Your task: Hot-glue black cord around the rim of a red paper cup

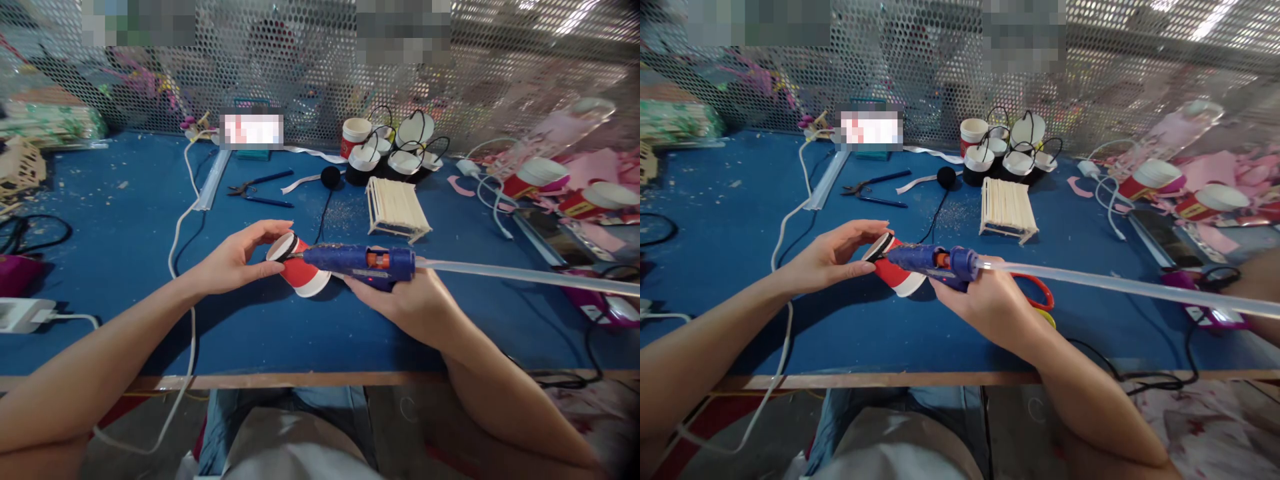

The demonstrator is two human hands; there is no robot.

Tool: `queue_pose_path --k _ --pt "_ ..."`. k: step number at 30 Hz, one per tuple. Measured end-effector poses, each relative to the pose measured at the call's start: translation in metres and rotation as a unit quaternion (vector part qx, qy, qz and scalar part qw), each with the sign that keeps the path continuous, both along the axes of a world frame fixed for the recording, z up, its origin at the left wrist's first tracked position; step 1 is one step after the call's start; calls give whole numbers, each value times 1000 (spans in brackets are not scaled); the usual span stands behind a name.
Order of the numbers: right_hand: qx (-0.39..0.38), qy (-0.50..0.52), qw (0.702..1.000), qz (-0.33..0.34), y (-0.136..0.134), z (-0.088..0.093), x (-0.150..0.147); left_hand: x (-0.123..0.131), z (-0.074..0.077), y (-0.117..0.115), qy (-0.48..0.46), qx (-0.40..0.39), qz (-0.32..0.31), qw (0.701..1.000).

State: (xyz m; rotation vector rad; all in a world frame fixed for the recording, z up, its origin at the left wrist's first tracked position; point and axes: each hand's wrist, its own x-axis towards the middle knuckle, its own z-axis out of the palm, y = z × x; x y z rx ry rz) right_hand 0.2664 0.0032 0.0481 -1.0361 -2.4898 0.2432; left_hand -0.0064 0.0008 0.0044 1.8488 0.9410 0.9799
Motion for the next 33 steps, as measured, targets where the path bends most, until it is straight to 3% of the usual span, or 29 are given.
queue_pose_path --k 5,17,23,26,28,33 --pt "-113 86 985 -95 1 6 -6 -3 1 0 -28 -19 -36 999" --pt "-205 177 955 -123 12 -1 -10 -2 4 1 -53 -35 -44 997" --pt "-302 191 927 -110 16 5 -5 -1 -1 3 -71 -35 -44 996" --pt "-289 263 914 -109 28 8 4 -1 -4 4 -78 -35 -24 996" --pt "-239 288 917 -139 42 9 13 -1 -5 4 -74 -42 -12 996" --pt "-161 225 928 -251 90 6 34 0 -3 4 -58 -45 7 997"
